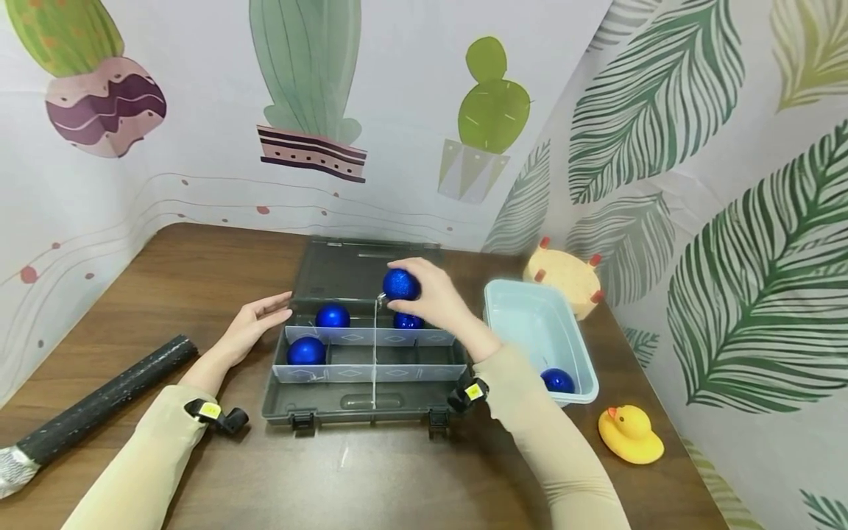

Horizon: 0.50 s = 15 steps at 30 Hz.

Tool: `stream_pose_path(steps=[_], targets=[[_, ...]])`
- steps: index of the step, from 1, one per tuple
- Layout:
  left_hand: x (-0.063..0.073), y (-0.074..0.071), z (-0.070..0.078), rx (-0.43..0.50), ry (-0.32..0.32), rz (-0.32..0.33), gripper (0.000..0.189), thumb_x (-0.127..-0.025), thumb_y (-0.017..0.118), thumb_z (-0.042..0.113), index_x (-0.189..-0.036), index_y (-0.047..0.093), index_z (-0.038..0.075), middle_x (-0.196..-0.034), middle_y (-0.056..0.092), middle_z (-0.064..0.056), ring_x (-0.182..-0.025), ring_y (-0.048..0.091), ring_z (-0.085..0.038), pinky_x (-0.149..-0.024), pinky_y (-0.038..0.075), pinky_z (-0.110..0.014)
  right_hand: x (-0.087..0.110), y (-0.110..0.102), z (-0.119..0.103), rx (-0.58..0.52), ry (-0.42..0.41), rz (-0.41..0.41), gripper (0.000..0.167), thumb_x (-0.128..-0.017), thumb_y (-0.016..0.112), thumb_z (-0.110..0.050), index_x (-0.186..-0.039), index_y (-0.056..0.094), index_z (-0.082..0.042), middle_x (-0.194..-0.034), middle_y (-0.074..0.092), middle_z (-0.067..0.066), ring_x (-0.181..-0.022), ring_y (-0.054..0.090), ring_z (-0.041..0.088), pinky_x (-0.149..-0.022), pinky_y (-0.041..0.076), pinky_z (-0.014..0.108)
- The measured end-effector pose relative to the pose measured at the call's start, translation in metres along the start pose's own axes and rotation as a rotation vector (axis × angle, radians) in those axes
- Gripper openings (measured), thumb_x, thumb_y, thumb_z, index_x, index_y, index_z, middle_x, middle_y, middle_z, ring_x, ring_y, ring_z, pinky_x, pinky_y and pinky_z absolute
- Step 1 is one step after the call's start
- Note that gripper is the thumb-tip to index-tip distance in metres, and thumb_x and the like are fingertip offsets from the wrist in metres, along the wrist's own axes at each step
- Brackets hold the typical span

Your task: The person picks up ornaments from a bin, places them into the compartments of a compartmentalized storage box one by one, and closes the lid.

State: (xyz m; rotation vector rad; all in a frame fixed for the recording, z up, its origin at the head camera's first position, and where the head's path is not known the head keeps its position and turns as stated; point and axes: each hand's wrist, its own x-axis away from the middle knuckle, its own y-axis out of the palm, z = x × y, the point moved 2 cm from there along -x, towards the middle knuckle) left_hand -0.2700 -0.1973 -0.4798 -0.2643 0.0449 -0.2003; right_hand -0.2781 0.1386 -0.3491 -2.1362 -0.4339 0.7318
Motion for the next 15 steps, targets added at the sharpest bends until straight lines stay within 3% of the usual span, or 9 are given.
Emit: stream_pose_path(steps=[7,15], targets=[[-0.001,0.0,0.0,-0.004,0.005,0.003,0.06,-0.099,0.059,0.022,-0.149,0.036,-0.001,-0.151,0.04,-0.024,-0.138,0.042,-0.038,-0.112,0.034,-0.049,-0.001,0.028,-0.029,-0.107,-0.08,-0.086,0.059,-0.077,0.084,-0.017,-0.13,0.06,-0.008,-0.131,0.059,0.014,-0.118,0.058,0.032,-0.093,0.054,0.047],[0.0,0.0,0.0,0.004,0.003,0.006,0.06,-0.099,0.059,0.022,-0.149,0.037,-0.001,-0.151,0.04,-0.024,-0.138,0.042,-0.037,-0.112,0.033,-0.049,0.003,0.049,-0.039,-0.121,-0.107,-0.157,0.059,-0.077,0.084,-0.018,-0.13,0.06,-0.009,-0.13,0.06,0.011,-0.115,0.06,0.026,-0.09,0.056,0.038]])
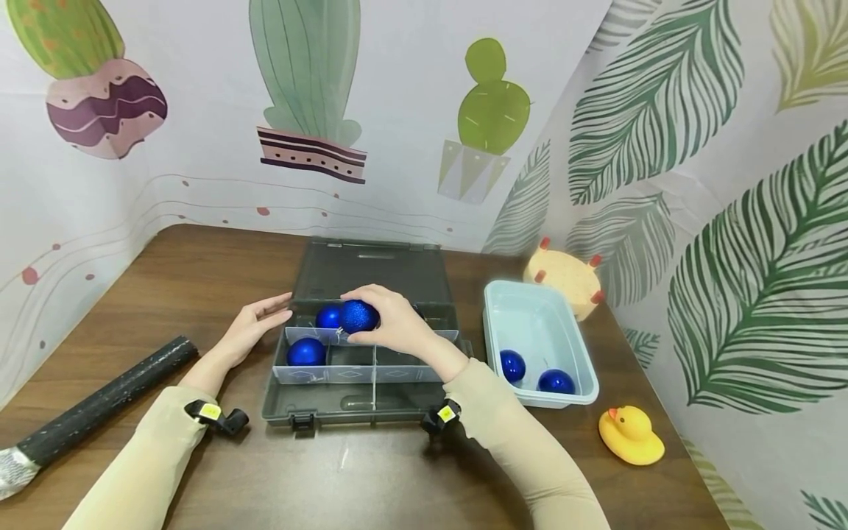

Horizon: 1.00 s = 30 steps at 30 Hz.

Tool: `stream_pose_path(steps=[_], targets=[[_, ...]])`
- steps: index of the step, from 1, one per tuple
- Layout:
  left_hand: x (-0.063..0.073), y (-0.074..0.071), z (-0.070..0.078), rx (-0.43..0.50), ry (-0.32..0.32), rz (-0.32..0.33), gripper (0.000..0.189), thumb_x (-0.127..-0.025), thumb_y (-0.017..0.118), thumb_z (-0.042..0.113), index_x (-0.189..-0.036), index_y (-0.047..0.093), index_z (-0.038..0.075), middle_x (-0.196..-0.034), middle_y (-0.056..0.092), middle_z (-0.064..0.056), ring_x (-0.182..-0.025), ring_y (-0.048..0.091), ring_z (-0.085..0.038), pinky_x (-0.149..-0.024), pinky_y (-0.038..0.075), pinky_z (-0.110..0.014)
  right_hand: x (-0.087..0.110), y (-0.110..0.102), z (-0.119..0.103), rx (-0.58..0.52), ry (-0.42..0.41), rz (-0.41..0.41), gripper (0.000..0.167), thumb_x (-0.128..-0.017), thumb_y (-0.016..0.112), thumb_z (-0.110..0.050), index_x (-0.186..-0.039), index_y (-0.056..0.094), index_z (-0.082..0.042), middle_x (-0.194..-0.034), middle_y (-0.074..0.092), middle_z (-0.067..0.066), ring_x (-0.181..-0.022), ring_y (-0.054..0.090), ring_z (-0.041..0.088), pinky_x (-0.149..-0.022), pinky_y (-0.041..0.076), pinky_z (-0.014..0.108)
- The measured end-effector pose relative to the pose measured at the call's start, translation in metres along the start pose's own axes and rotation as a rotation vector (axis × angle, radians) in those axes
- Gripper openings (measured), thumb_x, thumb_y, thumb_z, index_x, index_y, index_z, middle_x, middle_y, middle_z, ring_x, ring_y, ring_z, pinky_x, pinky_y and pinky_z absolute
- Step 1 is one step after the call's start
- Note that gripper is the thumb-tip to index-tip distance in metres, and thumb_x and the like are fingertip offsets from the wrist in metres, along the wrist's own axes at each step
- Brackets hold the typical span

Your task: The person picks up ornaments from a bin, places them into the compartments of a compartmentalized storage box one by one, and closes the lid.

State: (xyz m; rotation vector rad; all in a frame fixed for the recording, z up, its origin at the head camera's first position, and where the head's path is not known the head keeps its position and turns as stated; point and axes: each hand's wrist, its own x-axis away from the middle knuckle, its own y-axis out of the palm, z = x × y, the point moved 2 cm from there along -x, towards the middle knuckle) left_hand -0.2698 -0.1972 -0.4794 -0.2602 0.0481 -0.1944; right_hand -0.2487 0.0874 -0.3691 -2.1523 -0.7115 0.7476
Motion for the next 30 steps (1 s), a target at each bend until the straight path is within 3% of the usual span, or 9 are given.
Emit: stream_pose_path(steps=[14,30], targets=[[0.002,-0.002,0.001,0.003,-0.006,-0.008,0.06,-0.099,0.058,0.022,-0.15,0.035,-0.001,-0.152,0.038,-0.024,-0.138,0.041,-0.038,-0.113,0.032,-0.05,0.006,0.021,-0.004,0.098,-0.016,-0.137,0.061,-0.078,0.083,-0.028,-0.132,0.06,-0.011,-0.134,0.06,0.008,-0.126,0.056,0.026,-0.1,0.051,0.041],[0.002,0.0,0.002,0.005,-0.003,-0.009,0.06,-0.099,0.058,0.022,-0.149,0.035,-0.002,-0.152,0.038,-0.024,-0.139,0.041,-0.038,-0.113,0.031,-0.05,0.009,0.027,-0.002,0.096,0.035,-0.211,0.062,-0.079,0.082,-0.032,-0.133,0.059,-0.011,-0.136,0.06,0.007,-0.13,0.053,0.025,-0.105,0.047,0.041]])
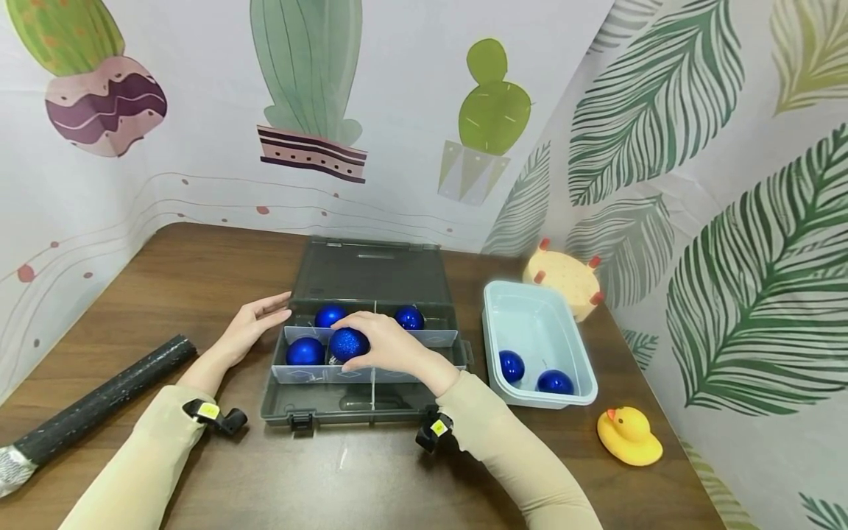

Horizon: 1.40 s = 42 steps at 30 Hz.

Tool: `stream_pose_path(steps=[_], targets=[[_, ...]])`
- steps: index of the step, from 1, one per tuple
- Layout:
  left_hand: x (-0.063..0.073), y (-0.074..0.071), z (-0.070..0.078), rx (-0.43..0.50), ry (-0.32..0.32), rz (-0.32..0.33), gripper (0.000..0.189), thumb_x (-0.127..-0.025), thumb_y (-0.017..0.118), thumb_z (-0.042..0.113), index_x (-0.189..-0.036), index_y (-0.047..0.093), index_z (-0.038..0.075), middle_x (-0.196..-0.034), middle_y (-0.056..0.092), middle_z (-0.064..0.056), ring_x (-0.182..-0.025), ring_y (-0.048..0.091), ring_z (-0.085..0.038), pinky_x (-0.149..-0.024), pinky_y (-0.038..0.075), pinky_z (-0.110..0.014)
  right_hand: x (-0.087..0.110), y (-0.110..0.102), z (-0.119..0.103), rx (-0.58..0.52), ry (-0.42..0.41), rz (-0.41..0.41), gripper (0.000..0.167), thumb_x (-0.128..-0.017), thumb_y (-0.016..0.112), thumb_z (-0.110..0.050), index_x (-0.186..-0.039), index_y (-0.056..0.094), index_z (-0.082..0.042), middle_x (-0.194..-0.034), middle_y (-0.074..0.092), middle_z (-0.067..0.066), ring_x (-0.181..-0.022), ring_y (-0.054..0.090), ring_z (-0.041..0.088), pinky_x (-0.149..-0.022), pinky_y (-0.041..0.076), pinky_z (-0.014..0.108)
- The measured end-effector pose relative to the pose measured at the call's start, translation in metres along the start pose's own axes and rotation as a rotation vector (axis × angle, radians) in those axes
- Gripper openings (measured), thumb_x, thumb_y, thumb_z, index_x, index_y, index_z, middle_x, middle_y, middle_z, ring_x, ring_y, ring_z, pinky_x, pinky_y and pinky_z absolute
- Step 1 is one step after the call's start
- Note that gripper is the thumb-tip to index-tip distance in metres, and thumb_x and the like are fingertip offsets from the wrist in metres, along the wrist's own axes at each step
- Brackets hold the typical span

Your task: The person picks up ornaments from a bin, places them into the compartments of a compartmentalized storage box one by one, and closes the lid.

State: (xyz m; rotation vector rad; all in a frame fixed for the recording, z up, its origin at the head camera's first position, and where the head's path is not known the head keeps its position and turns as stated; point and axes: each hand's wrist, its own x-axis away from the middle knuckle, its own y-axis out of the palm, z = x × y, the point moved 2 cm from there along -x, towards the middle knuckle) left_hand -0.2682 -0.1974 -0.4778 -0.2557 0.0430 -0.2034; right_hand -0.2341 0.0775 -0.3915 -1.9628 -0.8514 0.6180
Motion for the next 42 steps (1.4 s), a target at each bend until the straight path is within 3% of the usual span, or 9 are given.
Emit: stream_pose_path(steps=[30,42], targets=[[-0.0006,0.0004,0.0004,0.0,-0.001,-0.006,0.061,-0.1,0.057,0.023,-0.15,0.034,-0.002,-0.153,0.037,-0.024,-0.139,0.04,-0.038,-0.113,0.031,-0.049,-0.0017,0.0057,0.0089,0.044,0.038,-0.059,0.068,-0.076,0.081,-0.039,-0.133,0.059,-0.009,-0.142,0.054,0.011,-0.134,0.049,0.028,-0.109,0.043,0.042],[-0.0003,0.0006,-0.0005,0.0,0.001,-0.005,0.061,-0.099,0.058,0.023,-0.15,0.034,-0.002,-0.152,0.037,-0.024,-0.139,0.04,-0.039,-0.113,0.031,-0.05,-0.0022,0.0041,0.0074,0.063,0.06,-0.092,0.064,-0.08,0.079,-0.039,-0.132,0.06,-0.007,-0.145,0.05,0.011,-0.137,0.045,0.029,-0.111,0.04,0.045]])
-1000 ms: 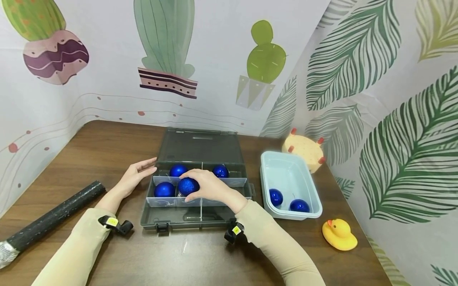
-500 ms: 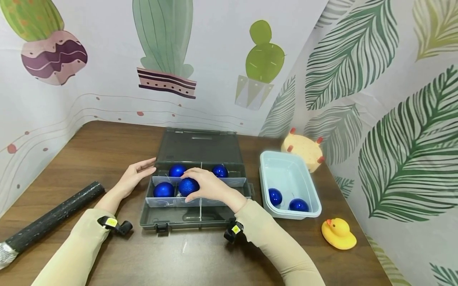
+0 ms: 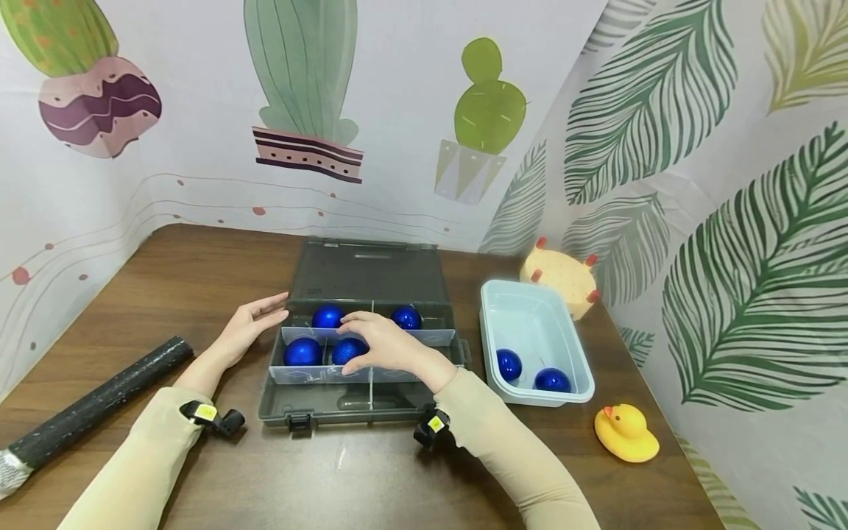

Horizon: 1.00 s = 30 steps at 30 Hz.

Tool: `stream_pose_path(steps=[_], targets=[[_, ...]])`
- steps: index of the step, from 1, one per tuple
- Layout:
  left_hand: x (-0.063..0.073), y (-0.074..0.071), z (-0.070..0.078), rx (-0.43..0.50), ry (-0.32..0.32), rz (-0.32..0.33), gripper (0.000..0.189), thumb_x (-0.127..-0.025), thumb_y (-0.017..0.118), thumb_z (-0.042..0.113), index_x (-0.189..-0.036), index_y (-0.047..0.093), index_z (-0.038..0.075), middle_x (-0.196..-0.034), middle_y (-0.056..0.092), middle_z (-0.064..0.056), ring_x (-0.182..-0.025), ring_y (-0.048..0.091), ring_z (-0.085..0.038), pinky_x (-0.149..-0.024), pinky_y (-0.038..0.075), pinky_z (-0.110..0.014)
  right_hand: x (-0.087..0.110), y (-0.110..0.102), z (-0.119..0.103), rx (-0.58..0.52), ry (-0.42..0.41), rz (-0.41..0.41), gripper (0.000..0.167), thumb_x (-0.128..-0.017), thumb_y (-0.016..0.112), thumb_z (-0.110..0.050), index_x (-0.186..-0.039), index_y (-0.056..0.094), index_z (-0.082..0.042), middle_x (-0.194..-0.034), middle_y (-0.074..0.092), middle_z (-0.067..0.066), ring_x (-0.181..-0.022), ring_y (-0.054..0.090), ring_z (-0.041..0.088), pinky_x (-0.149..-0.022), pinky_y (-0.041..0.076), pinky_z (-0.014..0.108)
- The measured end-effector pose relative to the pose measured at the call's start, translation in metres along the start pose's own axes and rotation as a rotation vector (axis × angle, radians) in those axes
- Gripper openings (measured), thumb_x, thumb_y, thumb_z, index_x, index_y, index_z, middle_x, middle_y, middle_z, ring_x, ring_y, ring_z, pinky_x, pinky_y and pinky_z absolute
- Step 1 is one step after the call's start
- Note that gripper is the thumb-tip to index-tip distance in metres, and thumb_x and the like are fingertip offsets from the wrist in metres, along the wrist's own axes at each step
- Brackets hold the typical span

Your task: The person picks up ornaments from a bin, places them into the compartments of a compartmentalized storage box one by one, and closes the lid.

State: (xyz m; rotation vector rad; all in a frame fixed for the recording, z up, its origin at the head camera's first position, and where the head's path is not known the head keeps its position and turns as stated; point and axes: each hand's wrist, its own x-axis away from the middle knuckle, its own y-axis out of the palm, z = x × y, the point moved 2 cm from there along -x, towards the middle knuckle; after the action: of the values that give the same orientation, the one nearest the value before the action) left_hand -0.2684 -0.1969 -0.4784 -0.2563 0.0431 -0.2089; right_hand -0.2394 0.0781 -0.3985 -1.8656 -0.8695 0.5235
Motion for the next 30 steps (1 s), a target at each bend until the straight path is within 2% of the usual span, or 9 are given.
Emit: stream_pose_path(steps=[3,8,12,15,24,30], targets=[[0.0,0.0,0.0,0.003,-0.001,0.001,0.061,-0.099,0.058,0.023,-0.15,0.035,-0.001,-0.152,0.038,-0.024,-0.139,0.04,-0.039,-0.114,0.031,-0.051,0.001,0.0,0.001,-0.009,-0.02,0.044,0.056,-0.082,0.078,-0.036,-0.128,0.063,-0.008,-0.143,0.053,0.01,-0.135,0.047,0.029,-0.111,0.04,0.045],[0.0,0.001,0.0,-0.001,0.004,-0.005,0.061,-0.099,0.058,0.023,-0.15,0.034,-0.002,-0.152,0.037,-0.025,-0.139,0.04,-0.039,-0.113,0.031,-0.051,0.004,-0.006,0.004,-0.001,-0.083,0.195,0.037,-0.085,0.077,-0.025,-0.117,0.069,-0.008,-0.128,0.064,0.008,-0.124,0.058,0.024,-0.108,0.044,0.043],[0.0,0.0,0.0,0.003,0.001,-0.003,0.061,-0.099,0.058,0.023,-0.15,0.034,-0.002,-0.152,0.038,-0.025,-0.139,0.04,-0.039,-0.114,0.031,-0.051,0.011,-0.019,0.005,0.004,-0.131,0.319,0.028,-0.085,0.076,-0.017,-0.111,0.071,-0.008,-0.114,0.071,0.005,-0.111,0.065,0.021,-0.099,0.051,0.039],[0.0,0.0,0.0,0.004,0.003,0.001,0.061,-0.099,0.058,0.023,-0.15,0.034,-0.002,-0.152,0.038,-0.025,-0.139,0.04,-0.039,-0.114,0.031,-0.051,0.018,-0.033,0.005,-0.002,-0.137,0.383,0.024,-0.085,0.076,-0.014,-0.108,0.072,-0.007,-0.109,0.073,0.005,-0.107,0.067,0.021,-0.094,0.054,0.037],[0.0,0.0,-0.001,0.006,0.001,0.004,0.061,-0.099,0.058,0.023,-0.15,0.034,-0.002,-0.152,0.038,-0.024,-0.139,0.04,-0.038,-0.113,0.031,-0.05,0.052,-0.076,0.018,0.07,-0.088,0.481,0.023,-0.084,0.077,-0.012,-0.106,0.073,-0.008,-0.106,0.074,0.006,-0.102,0.069,0.023,-0.089,0.055,0.04],[-0.001,-0.001,-0.001,-0.001,0.004,0.002,0.06,-0.099,0.058,0.022,-0.15,0.035,-0.002,-0.152,0.038,-0.024,-0.139,0.04,-0.038,-0.113,0.031,-0.051,0.08,-0.102,0.043,0.146,-0.098,0.559,0.02,-0.079,0.08,-0.007,-0.098,0.074,-0.005,-0.097,0.075,0.009,-0.093,0.07,0.026,-0.081,0.057,0.043]])
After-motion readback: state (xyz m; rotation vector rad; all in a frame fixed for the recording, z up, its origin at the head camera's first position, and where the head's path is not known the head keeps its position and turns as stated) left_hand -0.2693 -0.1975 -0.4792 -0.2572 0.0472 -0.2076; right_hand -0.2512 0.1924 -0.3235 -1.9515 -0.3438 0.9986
